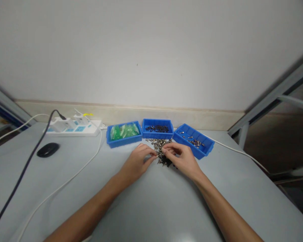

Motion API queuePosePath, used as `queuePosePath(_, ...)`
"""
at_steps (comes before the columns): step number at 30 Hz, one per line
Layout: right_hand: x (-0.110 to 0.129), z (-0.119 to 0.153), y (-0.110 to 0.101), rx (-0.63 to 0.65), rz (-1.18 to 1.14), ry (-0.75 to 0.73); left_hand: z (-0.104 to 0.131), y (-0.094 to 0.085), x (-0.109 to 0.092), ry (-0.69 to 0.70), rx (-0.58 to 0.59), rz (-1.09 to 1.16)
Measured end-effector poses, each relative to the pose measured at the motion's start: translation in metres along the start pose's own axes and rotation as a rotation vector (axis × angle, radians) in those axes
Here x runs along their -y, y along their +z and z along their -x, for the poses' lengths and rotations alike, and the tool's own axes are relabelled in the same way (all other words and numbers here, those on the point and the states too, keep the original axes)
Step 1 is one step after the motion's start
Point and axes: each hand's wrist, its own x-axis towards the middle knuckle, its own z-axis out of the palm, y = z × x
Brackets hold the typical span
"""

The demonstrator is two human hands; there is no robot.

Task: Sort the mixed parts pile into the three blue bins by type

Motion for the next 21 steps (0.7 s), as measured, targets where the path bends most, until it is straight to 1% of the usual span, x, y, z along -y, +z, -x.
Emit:
queuePosePath(4, 0.0044, -0.0005, -0.0004, 0.080, -0.228, 0.115, -0.0023, -0.0011, -0.0046, -0.066, -0.098, 0.088)
queuePosePath(8, 0.0073, -0.0006, -0.0016, 0.136, -0.410, 0.196, -0.0032, -0.0017, -0.0060, -0.107, -0.111, 0.132)
queuePosePath(13, 0.0084, 0.0008, -0.0006, 0.168, -0.497, 0.225, -0.0024, -0.0017, -0.0067, -0.116, -0.115, 0.156)
queuePosePath(16, 0.0086, 0.0013, 0.0004, 0.181, -0.510, 0.228, -0.0021, -0.0015, -0.0076, -0.114, -0.114, 0.148)
queuePosePath(19, 0.0094, 0.0009, 0.0003, 0.168, -0.508, 0.222, -0.0019, -0.0005, -0.0069, -0.079, -0.103, 0.128)
queuePosePath(21, 0.0097, 0.0003, -0.0005, 0.134, -0.509, 0.218, -0.0018, 0.0005, -0.0054, -0.056, -0.088, 0.088)
